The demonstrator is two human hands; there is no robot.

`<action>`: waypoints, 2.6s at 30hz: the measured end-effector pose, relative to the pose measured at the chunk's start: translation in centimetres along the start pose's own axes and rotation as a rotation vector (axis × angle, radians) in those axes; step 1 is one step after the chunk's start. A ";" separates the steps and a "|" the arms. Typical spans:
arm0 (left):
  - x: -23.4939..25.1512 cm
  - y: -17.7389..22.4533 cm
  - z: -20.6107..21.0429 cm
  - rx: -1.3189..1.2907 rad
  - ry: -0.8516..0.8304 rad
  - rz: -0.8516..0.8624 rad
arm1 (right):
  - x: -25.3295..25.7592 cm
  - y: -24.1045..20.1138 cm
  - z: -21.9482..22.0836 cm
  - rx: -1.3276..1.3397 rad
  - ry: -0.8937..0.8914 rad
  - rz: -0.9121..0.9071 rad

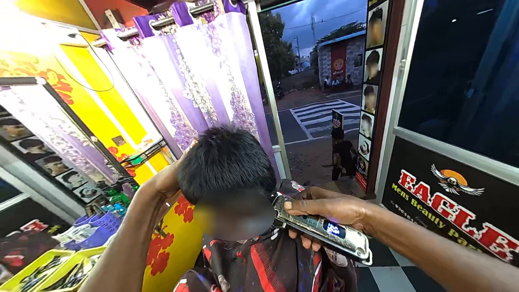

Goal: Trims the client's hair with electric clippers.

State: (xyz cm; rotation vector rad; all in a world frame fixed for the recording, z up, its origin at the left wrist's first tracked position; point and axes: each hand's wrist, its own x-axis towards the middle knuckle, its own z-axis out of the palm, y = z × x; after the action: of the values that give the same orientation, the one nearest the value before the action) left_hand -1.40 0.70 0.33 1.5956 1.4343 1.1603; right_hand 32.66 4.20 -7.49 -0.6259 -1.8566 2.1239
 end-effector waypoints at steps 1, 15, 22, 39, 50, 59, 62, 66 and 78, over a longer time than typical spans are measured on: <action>-0.2 0.0 0.0 -0.023 0.004 -0.013 | 0.2 0.4 0.0 0.013 -0.009 -0.039; -0.4 -0.2 -0.2 -0.015 -0.066 0.025 | 1.2 0.8 0.6 0.102 -0.046 -0.293; -0.3 -0.6 -0.4 0.060 -0.015 0.019 | 1.9 -0.2 1.7 0.086 -0.029 -0.448; -0.3 -0.9 -0.6 0.034 -0.005 0.038 | 1.3 -2.1 8.2 -0.073 0.314 -0.283; 0.4 -1.6 -1.8 0.085 -0.100 0.073 | 3.0 1.0 12.6 0.058 0.407 -0.184; 0.1 -1.6 -1.6 0.104 -0.062 0.080 | 4.7 1.3 14.3 -0.142 0.479 -0.345; 0.3 -1.8 -1.7 0.098 -0.041 0.058 | 2.6 3.3 12.6 -0.513 0.374 -0.219; 0.2 -1.8 -1.5 0.055 -0.028 0.055 | -1.2 3.4 10.1 -1.193 0.544 -0.393; -0.9 2.3 1.2 0.024 0.135 -0.087 | -3.1 -1.0 -4.6 0.048 -0.052 0.120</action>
State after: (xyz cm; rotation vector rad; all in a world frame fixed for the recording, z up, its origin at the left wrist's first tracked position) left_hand 0.62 -0.45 1.83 1.4798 1.5936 1.2237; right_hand 37.45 7.03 -6.51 -0.6943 -1.8318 2.2736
